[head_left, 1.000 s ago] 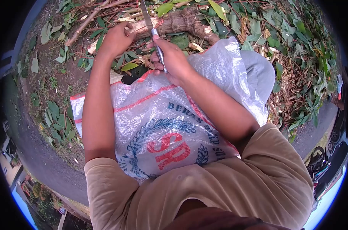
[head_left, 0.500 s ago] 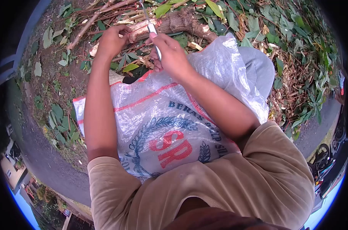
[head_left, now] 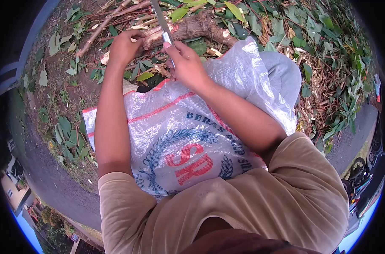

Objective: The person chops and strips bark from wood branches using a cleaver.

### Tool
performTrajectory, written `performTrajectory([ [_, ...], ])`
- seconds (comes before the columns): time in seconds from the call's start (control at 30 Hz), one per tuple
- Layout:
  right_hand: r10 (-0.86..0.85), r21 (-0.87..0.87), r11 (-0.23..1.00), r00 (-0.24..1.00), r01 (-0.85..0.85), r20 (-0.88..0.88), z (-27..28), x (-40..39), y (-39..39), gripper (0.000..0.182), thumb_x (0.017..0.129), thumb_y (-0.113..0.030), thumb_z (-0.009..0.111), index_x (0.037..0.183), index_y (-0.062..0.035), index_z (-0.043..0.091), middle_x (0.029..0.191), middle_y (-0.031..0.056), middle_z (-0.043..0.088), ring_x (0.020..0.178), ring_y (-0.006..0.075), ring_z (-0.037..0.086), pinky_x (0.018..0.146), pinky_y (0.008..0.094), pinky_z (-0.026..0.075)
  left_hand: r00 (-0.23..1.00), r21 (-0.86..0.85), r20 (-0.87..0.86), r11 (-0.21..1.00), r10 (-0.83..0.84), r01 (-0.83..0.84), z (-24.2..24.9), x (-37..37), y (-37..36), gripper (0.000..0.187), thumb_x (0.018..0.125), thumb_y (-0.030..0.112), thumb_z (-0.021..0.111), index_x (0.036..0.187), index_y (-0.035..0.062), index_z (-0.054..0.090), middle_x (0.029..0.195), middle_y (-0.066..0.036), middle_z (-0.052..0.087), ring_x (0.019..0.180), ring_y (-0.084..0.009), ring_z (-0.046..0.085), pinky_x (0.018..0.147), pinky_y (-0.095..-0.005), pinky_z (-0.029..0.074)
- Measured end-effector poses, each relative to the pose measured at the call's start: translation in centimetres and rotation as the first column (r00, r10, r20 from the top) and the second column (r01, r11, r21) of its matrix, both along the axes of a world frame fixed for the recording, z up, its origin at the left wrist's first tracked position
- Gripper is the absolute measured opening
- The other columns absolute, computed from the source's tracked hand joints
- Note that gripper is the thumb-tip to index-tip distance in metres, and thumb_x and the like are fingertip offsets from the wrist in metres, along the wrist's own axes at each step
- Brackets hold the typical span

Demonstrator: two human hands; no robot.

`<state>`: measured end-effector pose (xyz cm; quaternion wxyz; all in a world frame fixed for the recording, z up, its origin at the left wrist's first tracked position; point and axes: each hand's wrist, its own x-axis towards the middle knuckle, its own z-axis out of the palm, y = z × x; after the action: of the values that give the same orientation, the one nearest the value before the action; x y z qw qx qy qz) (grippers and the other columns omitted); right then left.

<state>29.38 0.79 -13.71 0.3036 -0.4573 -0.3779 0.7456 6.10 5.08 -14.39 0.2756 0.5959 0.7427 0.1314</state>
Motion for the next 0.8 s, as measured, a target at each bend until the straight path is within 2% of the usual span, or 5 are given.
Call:
performTrajectory([
  [0.2,0.018,0.452,0.89,0.996,-0.054,0.083,2.4,0.1,-0.8,0.038,0.107,-0.038,0.057,0.121,-0.003,0.062,0.072,0.0088,0.061,0.066,0.0213,0.057,0.067,0.0384,0.048,0.997,0.152,-0.066,0.987,-0.036,0.046,-0.6,0.1,-0.4,0.022,0.089,0.019,0.072,0.106,0.0089,0.08,0.091,-0.012,0.078,0.082,-0.0275,0.076,0.079,-0.0387,0.057],
  [0.3,0.005,0.392,0.92,0.998,-0.028,0.057,0.4,-0.4,-0.3,0.039,0.107,-0.038,0.057,0.118,-0.0013,0.061,0.073,0.0109,0.061,0.066,0.0219,0.06,0.067,0.0398,0.049,0.994,0.157,-0.07,0.983,-0.082,0.092,-1.3,0.0,-0.2,0.022,0.088,0.02,0.073,0.106,0.0085,0.08,0.094,-0.013,0.078,0.087,-0.0308,0.075,0.082,-0.0403,0.057],
  [0.37,0.079,-0.126,0.99,0.995,-0.07,0.065,-0.4,-0.2,0.3,0.041,0.106,-0.039,0.057,0.114,0.0007,0.061,0.074,0.0133,0.062,0.068,0.0225,0.063,0.068,0.0419,0.05,0.998,0.094,-0.032,0.993,-0.062,0.065,-1.3,-0.1,0.0,0.023,0.087,0.02,0.073,0.106,0.0085,0.08,0.096,-0.016,0.078,0.09,-0.0332,0.075,0.084,-0.0413,0.056],
  [0.4,0.073,-0.123,0.99,0.995,-0.064,0.066,-1.1,-0.3,0.3,0.041,0.106,-0.039,0.057,0.114,0.0007,0.061,0.074,0.0133,0.062,0.068,0.0225,0.063,0.068,0.0419,0.05,0.997,0.097,-0.032,0.993,-0.069,0.071,-1.2,0.0,0.2,0.023,0.087,0.02,0.073,0.106,0.0085,0.08,0.096,-0.016,0.078,0.09,-0.0332,0.075,0.084,-0.0413,0.056],
  [0.8,0.023,0.51,0.851,0.98,-0.124,0.199,0.8,-0.4,-0.9,0.048,0.107,-0.045,0.052,0.117,0.0008,0.063,0.085,0.0194,0.069,0.079,0.0358,0.069,0.074,0.0474,0.051,1.0,0.06,0.002,0.998,-0.005,0.004,-0.3,0.2,0.1,0.027,0.087,0.01,0.067,0.111,0.0052,0.079,0.104,-0.018,0.078,0.096,-0.0306,0.076,0.09,-0.04,0.056],
])
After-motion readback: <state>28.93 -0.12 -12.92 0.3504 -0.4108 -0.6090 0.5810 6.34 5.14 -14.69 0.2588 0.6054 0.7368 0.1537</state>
